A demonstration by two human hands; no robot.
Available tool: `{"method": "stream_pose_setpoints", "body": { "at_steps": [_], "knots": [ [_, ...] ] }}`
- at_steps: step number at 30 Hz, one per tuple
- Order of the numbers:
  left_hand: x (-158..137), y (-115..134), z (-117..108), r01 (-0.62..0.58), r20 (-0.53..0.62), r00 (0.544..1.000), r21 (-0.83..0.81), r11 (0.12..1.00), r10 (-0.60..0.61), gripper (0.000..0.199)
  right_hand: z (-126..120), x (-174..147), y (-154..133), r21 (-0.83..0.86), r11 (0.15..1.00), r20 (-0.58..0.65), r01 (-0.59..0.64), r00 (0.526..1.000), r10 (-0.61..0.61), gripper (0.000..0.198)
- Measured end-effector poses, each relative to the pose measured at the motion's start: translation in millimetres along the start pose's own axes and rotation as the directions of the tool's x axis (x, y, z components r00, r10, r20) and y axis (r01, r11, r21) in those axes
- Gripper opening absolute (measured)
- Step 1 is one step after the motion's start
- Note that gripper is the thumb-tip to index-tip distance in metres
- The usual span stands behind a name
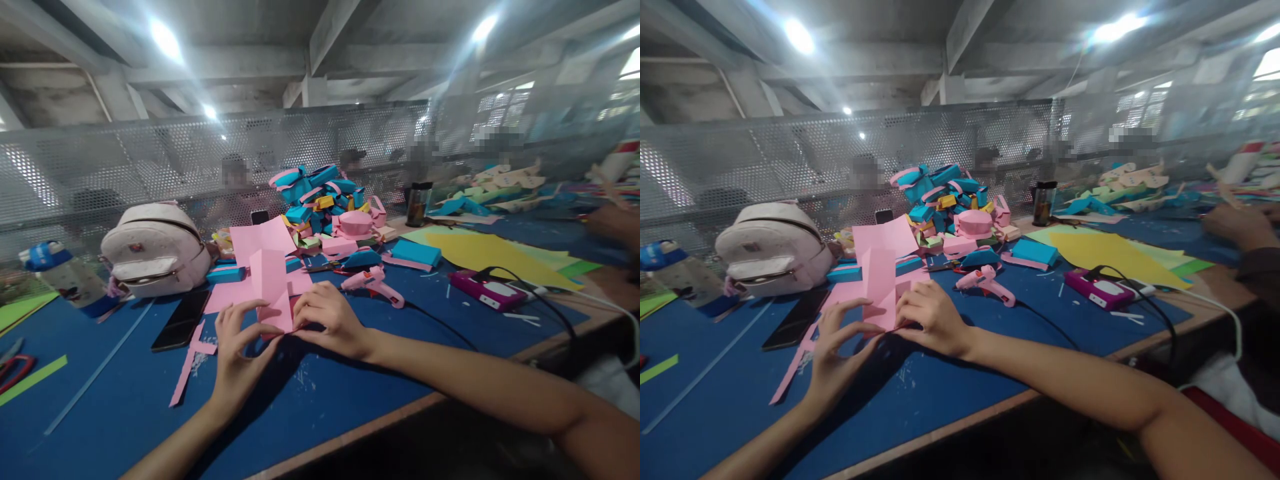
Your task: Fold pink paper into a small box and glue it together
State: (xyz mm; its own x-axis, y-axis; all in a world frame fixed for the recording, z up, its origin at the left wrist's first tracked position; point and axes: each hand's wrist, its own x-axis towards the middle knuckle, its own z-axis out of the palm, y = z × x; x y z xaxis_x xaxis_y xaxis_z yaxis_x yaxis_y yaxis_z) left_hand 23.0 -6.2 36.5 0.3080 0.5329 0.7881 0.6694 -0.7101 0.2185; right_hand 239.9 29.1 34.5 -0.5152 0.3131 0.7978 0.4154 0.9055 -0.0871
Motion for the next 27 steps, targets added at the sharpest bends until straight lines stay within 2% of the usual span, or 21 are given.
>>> {"method": "stream_pose_setpoints", "body": {
  "at_steps": [12,27],
  "knots": [
    [2.9,3.3,1.3,-0.047,-0.022,0.999,0.02,0.999,0.048,0.008,0.4,0.6,-4.2,-0.02,1.0,0.0,0.001,1.0,-0.001,0.012],
    [2.5,3.4,1.0,0.002,-0.013,1.0,0.005,1.0,-0.002,0.008,-3.5,0.9,-6.5,0.028,0.998,0.008,-0.055,0.998,0.055,0.012]
  ]
}}
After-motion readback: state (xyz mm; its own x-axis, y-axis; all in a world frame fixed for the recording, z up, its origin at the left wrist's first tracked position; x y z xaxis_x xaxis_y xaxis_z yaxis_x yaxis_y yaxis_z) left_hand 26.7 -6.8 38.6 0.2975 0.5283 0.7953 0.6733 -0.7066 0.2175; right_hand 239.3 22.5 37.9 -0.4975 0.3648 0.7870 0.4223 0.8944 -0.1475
